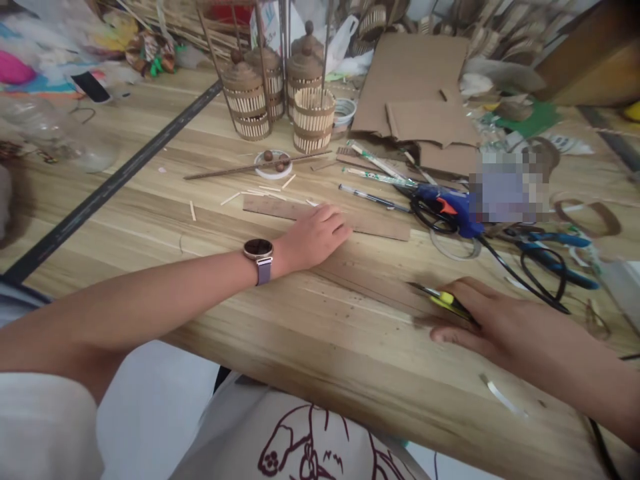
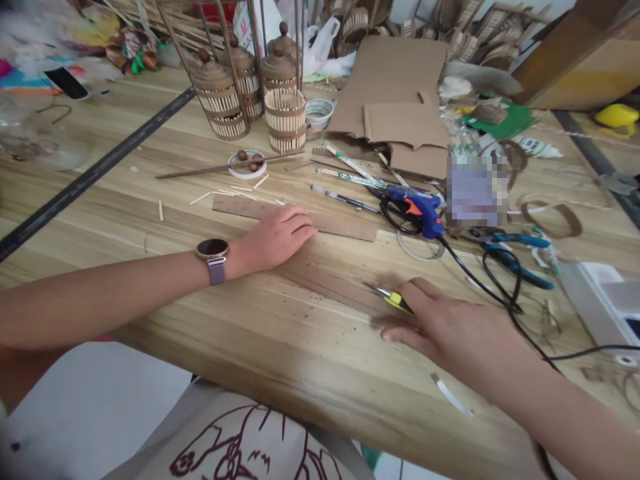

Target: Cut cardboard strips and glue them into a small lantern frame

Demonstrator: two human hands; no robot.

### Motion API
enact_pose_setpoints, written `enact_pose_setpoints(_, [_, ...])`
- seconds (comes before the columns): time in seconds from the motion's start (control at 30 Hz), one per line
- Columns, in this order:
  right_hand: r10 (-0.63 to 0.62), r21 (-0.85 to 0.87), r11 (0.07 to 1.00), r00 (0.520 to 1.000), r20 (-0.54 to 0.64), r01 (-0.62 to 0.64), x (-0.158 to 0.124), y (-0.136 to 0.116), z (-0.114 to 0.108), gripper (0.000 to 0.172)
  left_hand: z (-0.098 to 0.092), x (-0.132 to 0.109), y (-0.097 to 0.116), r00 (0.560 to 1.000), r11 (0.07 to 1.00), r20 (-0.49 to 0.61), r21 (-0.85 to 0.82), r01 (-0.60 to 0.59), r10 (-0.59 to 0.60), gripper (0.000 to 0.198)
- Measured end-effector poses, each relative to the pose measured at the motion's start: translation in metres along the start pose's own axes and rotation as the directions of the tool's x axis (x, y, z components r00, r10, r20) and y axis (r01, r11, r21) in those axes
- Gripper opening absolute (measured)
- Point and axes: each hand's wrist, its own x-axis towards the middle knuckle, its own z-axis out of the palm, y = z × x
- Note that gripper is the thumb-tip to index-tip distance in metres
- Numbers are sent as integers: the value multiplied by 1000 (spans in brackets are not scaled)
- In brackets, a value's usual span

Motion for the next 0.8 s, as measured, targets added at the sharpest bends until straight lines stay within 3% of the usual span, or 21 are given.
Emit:
enact_pose_setpoints(0.17, [-54,-39,998,998,36,56,-1,-5,8,33,-16,6,6,997,998,76,-53,-29,33,32])
enact_pose_setpoints(0.27, [-122,-179,977,992,-26,115,0,-5,1,34,-36,11,14,971,932,235,-358,53,35,30])
enact_pose_setpoints(0.33, [-190,-281,949,972,-135,147,1,-5,-11,37,-50,12,19,911,781,407,-591,201,73,23])
enact_pose_setpoints(0.4, [-238,-345,928,938,-250,144,6,-6,-24,46,-61,11,22,837,603,532,-712,360,129,14])
enact_pose_setpoints(0.5, [-254,-347,927,917,-309,140,23,-14,-41,45,-71,5,28,744,374,655,-728,575,131,12])
enact_pose_setpoints(0.57, [-218,-289,948,935,-280,135,39,-21,-46,38,-74,-1,35,690,291,721,-676,677,69,21])
enact_pose_setpoints(0.63, [-126,-200,977,958,-259,74,54,-27,-44,33,-73,-6,41,685,349,726,-628,696,-58,25])
enact_pose_setpoints(0.67, [-85,-152,987,963,-254,47,60,-29,-42,31,-72,-8,44,718,445,683,-607,659,-132,24])
enact_pose_setpoints(0.73, [-42,-59,998,969,-245,28,67,-31,-36,28,-68,-10,45,848,721,503,-523,454,-168,15])
enact_pose_setpoints(0.8, [-21,14,1000,976,-215,25,68,-30,-31,24,-62,-8,42,954,916,300,-386,115,7,14])
